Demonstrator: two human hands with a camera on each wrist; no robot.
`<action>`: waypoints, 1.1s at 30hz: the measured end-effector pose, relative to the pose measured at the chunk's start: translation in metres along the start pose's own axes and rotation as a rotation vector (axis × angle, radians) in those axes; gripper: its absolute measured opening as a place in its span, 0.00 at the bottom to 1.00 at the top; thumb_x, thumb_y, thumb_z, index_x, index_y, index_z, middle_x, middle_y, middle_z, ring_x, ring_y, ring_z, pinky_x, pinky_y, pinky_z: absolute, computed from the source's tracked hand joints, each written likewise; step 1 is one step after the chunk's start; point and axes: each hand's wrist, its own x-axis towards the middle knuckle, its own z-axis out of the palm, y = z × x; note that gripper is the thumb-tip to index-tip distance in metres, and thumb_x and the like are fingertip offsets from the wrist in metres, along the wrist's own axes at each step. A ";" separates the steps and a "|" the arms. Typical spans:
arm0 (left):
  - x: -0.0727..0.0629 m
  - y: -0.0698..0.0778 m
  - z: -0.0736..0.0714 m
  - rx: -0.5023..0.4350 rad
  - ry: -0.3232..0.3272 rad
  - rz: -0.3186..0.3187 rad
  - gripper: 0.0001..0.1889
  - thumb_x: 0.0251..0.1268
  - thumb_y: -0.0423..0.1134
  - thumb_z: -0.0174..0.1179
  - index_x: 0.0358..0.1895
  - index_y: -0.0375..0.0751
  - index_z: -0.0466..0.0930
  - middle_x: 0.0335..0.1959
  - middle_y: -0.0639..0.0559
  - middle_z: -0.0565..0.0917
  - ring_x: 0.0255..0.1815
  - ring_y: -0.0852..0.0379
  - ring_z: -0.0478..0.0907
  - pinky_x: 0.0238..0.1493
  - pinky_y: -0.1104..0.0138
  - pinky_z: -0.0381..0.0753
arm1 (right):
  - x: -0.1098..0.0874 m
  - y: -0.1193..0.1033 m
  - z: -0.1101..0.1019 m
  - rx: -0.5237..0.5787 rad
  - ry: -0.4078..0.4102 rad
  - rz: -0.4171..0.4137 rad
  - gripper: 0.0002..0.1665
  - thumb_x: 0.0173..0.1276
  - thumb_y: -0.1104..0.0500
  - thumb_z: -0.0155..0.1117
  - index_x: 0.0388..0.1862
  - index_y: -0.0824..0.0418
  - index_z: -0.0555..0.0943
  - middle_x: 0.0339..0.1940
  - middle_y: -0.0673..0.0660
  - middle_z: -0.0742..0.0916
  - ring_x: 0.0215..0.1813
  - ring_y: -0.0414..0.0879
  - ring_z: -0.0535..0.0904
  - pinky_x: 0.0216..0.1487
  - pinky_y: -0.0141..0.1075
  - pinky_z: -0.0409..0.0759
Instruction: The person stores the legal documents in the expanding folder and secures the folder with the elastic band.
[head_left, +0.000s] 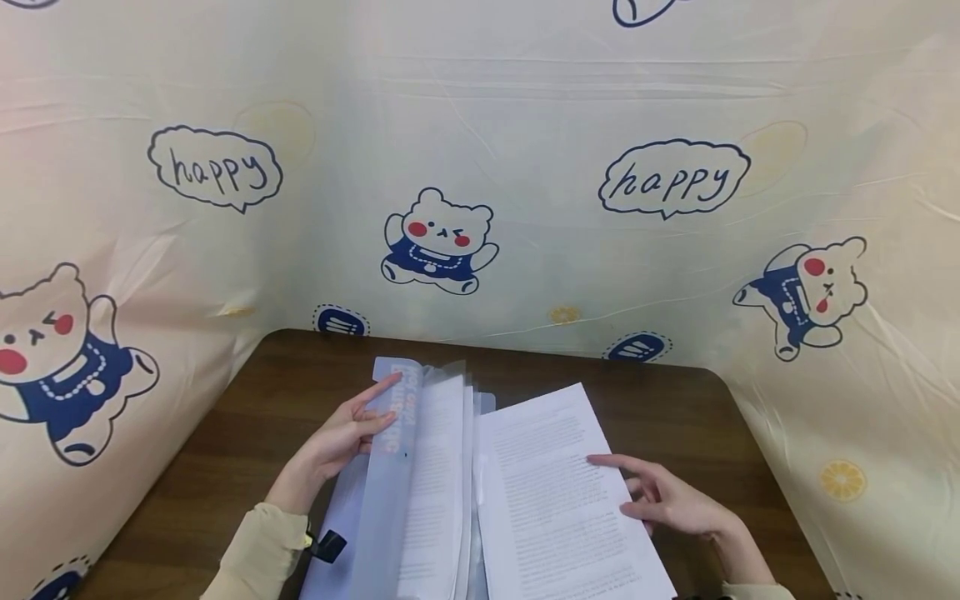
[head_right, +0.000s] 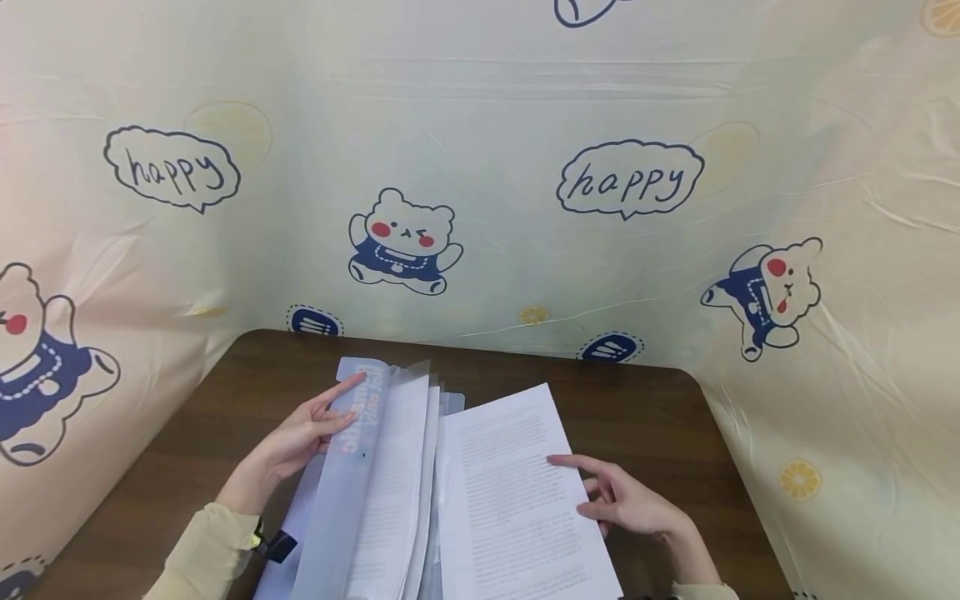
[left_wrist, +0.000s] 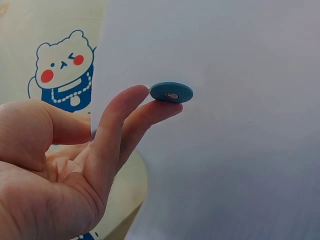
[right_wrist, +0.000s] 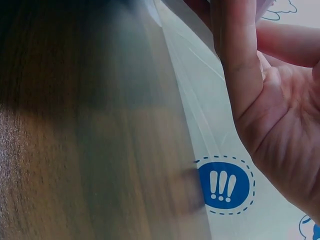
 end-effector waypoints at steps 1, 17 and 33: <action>0.000 0.000 0.000 0.001 0.000 0.000 0.38 0.87 0.39 0.59 0.91 0.61 0.54 0.21 0.62 0.76 0.21 0.64 0.76 0.32 0.76 0.80 | 0.000 0.000 0.000 0.010 -0.009 0.005 0.41 0.82 0.75 0.52 0.89 0.72 0.53 0.64 0.80 0.85 0.44 0.49 0.93 0.33 0.24 0.83; -0.001 0.000 0.001 0.023 0.022 -0.004 0.38 0.86 0.40 0.59 0.91 0.60 0.54 0.20 0.62 0.74 0.20 0.64 0.73 0.29 0.76 0.75 | 0.031 0.017 0.012 -0.063 0.109 0.031 0.41 0.83 0.70 0.57 0.88 0.71 0.54 0.59 0.81 0.87 0.45 0.43 0.95 0.33 0.28 0.86; 0.003 -0.003 0.001 0.026 0.010 -0.006 0.39 0.86 0.39 0.59 0.92 0.56 0.51 0.19 0.63 0.75 0.20 0.64 0.73 0.31 0.76 0.78 | 0.057 0.028 0.033 0.002 0.105 0.106 0.43 0.83 0.70 0.59 0.90 0.67 0.54 0.62 0.84 0.85 0.46 0.39 0.93 0.35 0.28 0.87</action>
